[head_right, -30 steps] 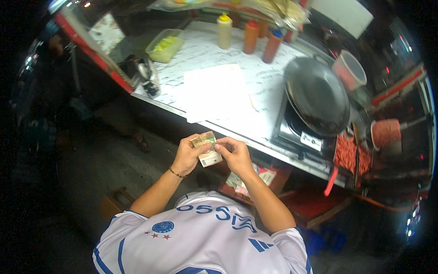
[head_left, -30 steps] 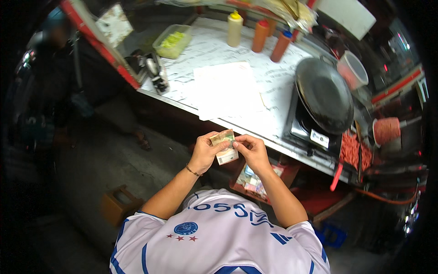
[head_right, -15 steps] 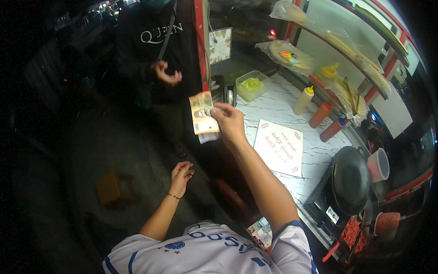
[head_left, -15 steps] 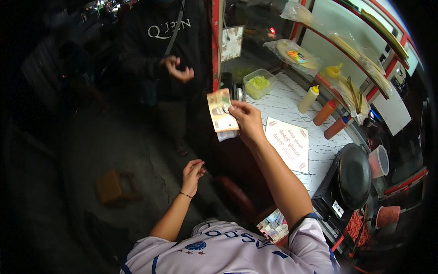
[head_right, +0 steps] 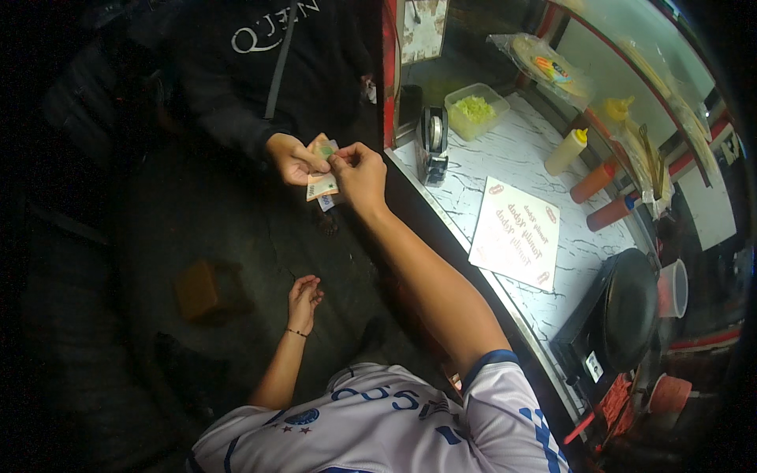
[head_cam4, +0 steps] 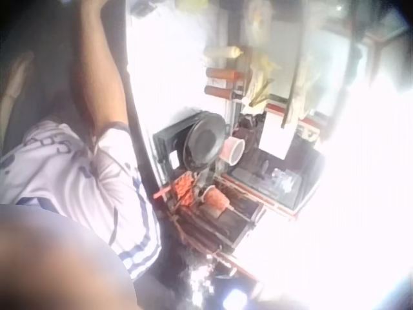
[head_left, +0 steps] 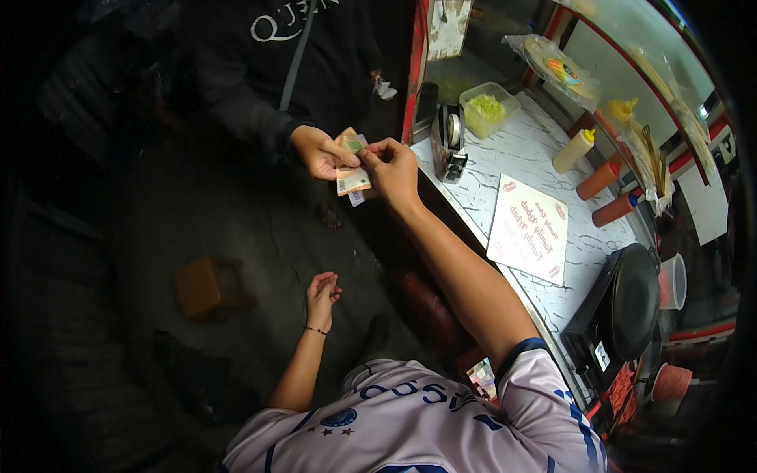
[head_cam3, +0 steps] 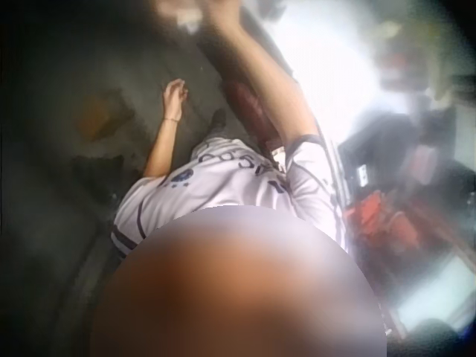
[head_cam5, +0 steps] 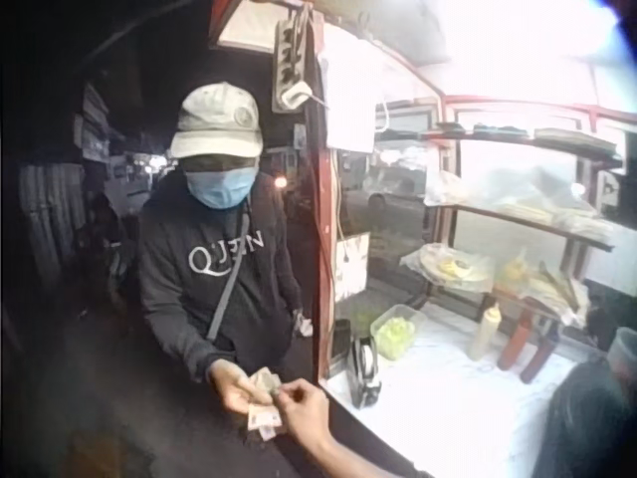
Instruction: The person assembles two tacos at a street food stall. They place cooked tortillas on paper, add shredded meat and sauces, then wrap each taco in paper and place it in a plastic bag. The person also handles cash from a customer and stores it in a drawer.
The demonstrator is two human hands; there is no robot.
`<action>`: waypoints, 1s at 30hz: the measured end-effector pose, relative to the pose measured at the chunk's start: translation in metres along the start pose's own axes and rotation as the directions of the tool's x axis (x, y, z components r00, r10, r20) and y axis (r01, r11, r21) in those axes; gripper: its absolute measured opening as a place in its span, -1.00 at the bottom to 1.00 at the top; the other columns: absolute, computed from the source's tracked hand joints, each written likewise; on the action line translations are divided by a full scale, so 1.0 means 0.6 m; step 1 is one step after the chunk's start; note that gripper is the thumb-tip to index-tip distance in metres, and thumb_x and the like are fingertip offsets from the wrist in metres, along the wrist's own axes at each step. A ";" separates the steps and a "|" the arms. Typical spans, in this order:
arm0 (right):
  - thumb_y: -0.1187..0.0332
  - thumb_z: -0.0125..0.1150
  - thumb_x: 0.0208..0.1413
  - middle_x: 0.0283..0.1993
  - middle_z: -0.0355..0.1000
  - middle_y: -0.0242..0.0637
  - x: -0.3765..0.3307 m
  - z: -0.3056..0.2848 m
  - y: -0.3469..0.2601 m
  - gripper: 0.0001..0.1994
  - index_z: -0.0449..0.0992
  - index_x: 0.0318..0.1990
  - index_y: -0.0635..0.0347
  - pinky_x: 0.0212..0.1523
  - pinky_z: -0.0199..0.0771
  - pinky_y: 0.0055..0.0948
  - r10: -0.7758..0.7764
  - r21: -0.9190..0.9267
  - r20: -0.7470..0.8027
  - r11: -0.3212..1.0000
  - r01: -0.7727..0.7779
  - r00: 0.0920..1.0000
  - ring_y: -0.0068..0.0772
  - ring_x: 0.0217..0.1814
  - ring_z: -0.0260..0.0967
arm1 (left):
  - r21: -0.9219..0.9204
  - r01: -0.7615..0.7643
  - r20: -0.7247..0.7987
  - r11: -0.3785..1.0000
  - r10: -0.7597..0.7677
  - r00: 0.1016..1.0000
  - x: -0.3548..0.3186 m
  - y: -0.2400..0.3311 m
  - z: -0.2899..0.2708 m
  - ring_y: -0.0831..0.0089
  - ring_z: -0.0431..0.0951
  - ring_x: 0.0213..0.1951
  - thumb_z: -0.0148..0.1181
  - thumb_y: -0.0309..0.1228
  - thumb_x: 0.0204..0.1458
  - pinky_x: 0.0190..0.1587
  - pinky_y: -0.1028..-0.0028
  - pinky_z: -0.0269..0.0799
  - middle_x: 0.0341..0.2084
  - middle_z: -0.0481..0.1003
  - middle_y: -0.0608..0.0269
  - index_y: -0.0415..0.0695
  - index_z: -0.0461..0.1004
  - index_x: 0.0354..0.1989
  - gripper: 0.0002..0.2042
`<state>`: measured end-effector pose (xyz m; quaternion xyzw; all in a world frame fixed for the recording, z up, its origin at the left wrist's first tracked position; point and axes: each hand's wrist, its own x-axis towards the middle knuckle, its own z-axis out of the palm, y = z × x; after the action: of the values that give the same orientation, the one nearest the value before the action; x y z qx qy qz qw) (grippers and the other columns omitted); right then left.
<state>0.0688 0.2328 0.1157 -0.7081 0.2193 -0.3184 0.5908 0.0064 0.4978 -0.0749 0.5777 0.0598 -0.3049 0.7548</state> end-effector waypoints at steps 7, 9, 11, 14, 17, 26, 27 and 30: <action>0.33 0.37 0.11 -0.27 0.58 -0.22 -0.022 -0.031 -0.034 -0.75 0.57 -0.11 0.26 -0.16 0.51 -0.38 -0.165 -0.155 0.171 0.969 0.192 0.971 -0.41 -0.24 0.53 | 0.017 -0.020 0.122 1.000 0.017 0.992 0.028 0.003 0.037 0.57 0.49 -0.36 0.07 -0.47 0.26 -0.33 0.60 0.39 -0.19 0.53 0.31 -0.09 0.46 -0.05 -0.86; 0.30 0.36 0.13 -0.21 0.57 -0.18 -0.053 -0.111 -0.042 -0.69 0.54 -0.04 0.26 -0.13 0.52 -0.36 -0.347 -0.140 0.210 0.915 0.380 0.914 -0.32 -0.17 0.55 | 0.014 -0.009 0.179 1.000 0.006 0.984 0.037 -0.004 0.049 0.55 0.49 -0.32 0.08 -0.49 0.25 -0.25 0.57 0.40 -0.16 0.53 0.29 -0.07 0.46 -0.04 -0.84; 0.26 0.36 0.14 -0.21 0.57 -0.20 -0.119 -0.231 -0.047 -0.68 0.55 -0.04 0.25 -0.12 0.52 -0.36 -0.255 -0.087 0.383 0.947 0.309 0.888 -0.33 -0.14 0.55 | 0.061 0.039 0.152 0.997 -0.048 0.987 0.041 -0.014 0.065 0.55 0.51 -0.24 0.15 -0.43 0.24 -0.15 0.54 0.41 -0.10 0.54 0.30 -0.08 0.46 0.01 -0.80; 0.19 0.31 0.16 -0.24 0.59 -0.22 -0.289 -0.431 -0.057 -0.68 0.57 -0.04 0.21 -0.07 0.50 -0.32 -0.072 -0.090 0.506 0.987 0.135 0.860 -0.36 -0.13 0.53 | 0.182 0.125 0.226 0.975 -0.165 0.960 0.030 -0.030 0.101 0.54 0.51 -0.23 0.12 -0.42 0.26 -0.15 0.55 0.39 -0.11 0.55 0.25 -0.12 0.44 0.05 -0.78; 0.22 0.30 0.19 -0.21 0.59 -0.22 -0.468 -0.582 -0.037 -0.74 0.60 -0.17 0.27 -0.08 0.51 -0.31 0.333 -0.232 0.419 0.939 -0.255 0.845 -0.34 -0.13 0.53 | 0.346 0.131 0.377 0.929 -0.265 0.888 0.026 -0.031 0.172 0.55 0.50 -0.26 0.11 -0.42 0.27 -0.20 0.57 0.38 -0.17 0.55 0.22 -0.16 0.44 0.02 -0.80; 0.34 0.28 0.09 -0.04 0.48 0.07 -0.747 -0.553 0.249 -0.60 0.48 0.12 0.07 0.00 0.47 -0.04 0.493 -0.539 -0.268 0.635 -0.553 0.828 0.16 -0.02 0.47 | 0.697 -0.263 0.705 0.667 -0.705 0.079 -0.136 -0.032 0.479 0.59 0.57 -0.31 0.07 -0.40 0.29 -0.25 0.58 0.45 -0.27 0.64 0.18 -0.23 0.52 -0.07 -0.81; 0.34 0.25 0.10 -0.06 0.49 0.07 -0.748 -0.550 0.271 -0.65 0.53 0.07 0.08 -0.01 0.49 -0.03 0.465 -0.512 -0.303 0.657 -0.553 0.832 0.13 -0.02 0.48 | 0.694 -0.237 0.698 0.680 -0.716 -0.011 -0.172 -0.053 0.503 0.55 0.59 -0.22 0.09 -0.39 0.28 -0.13 0.54 0.49 -0.17 0.63 0.17 -0.23 0.52 0.02 -0.76; 0.34 0.28 0.06 -0.08 0.49 0.06 -0.753 -0.545 0.304 -0.68 0.57 0.00 0.12 -0.03 0.50 -0.04 0.442 -0.416 -0.421 0.682 -0.602 0.792 0.14 -0.04 0.48 | 0.810 -0.106 0.576 0.577 -0.816 -0.048 -0.265 -0.139 0.540 0.50 0.47 0.10 0.15 -0.35 0.25 0.14 0.49 0.37 0.21 0.40 0.09 -0.22 0.22 0.36 -0.47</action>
<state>-0.4682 0.2779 -0.1164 -0.6948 0.5761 -0.1600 0.3997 -0.2508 0.2531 0.0311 0.3885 -0.3962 -0.8087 0.1953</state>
